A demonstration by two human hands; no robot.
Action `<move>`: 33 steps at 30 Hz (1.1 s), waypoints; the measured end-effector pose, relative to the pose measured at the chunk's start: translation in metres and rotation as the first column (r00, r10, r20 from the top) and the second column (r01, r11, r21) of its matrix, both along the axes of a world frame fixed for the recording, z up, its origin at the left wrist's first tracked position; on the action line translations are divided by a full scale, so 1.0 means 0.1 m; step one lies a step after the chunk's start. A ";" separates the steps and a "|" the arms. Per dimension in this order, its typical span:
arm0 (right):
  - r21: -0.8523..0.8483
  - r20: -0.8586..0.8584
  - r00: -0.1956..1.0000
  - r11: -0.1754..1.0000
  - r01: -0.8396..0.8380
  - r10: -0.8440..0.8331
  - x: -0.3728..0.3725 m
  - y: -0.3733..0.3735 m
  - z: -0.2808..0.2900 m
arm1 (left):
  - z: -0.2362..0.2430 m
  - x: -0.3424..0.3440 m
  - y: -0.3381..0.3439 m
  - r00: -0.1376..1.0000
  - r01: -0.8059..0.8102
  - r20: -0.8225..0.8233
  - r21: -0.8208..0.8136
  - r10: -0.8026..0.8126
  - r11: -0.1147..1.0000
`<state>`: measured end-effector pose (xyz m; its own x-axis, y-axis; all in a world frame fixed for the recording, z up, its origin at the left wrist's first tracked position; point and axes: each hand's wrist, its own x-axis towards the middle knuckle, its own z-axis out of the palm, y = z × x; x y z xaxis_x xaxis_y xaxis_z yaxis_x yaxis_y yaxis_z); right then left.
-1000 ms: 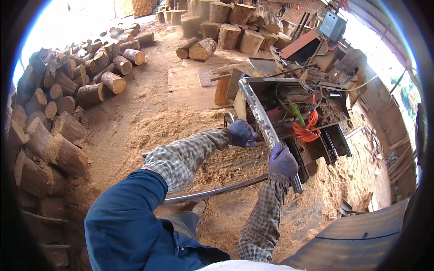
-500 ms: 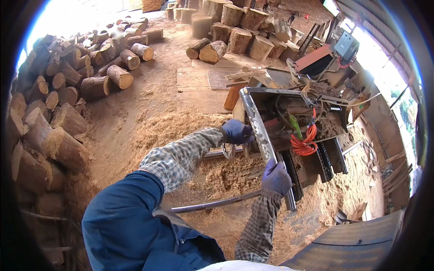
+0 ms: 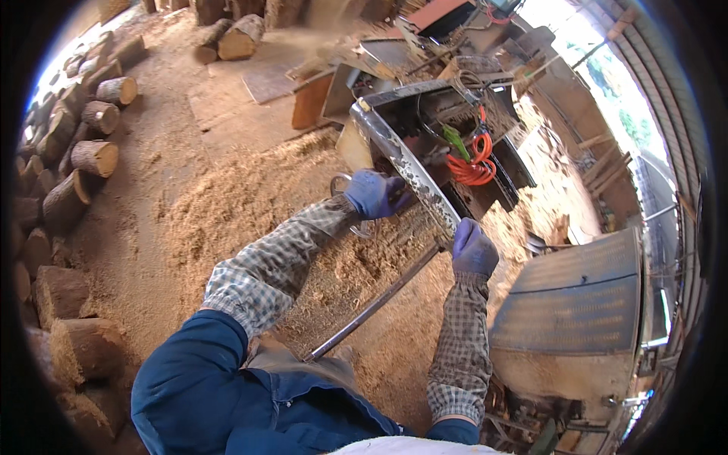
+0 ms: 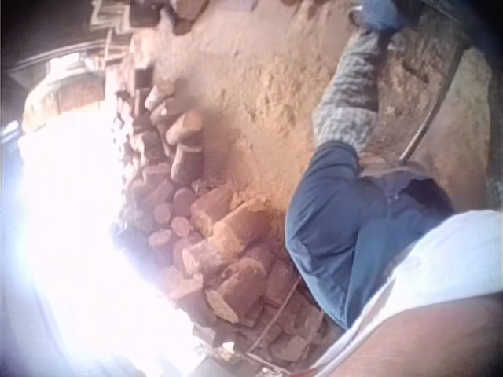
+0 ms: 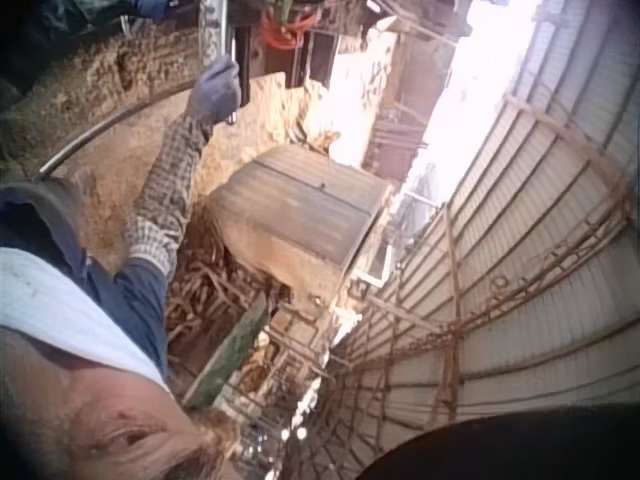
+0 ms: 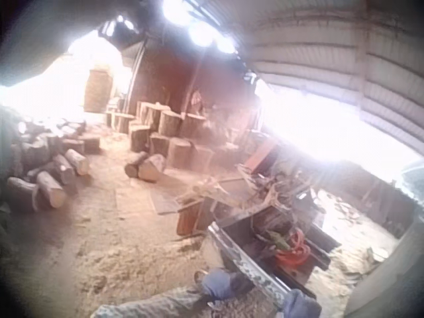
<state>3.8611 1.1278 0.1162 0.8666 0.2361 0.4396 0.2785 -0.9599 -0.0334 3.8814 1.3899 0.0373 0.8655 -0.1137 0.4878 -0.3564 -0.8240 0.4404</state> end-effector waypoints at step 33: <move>-0.125 0.147 0.983 0.984 0.127 -0.108 1.97 -0.88 -0.27 | -0.15 1.95 -0.86 0.997 0.034 0.065 -0.038 -0.032 0.999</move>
<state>4.0579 1.0398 0.0895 0.8242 0.2011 0.5294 0.1565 -0.9793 0.1283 4.0764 1.3039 0.0221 0.8283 -0.1215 0.5469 -0.4117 -0.7942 0.4470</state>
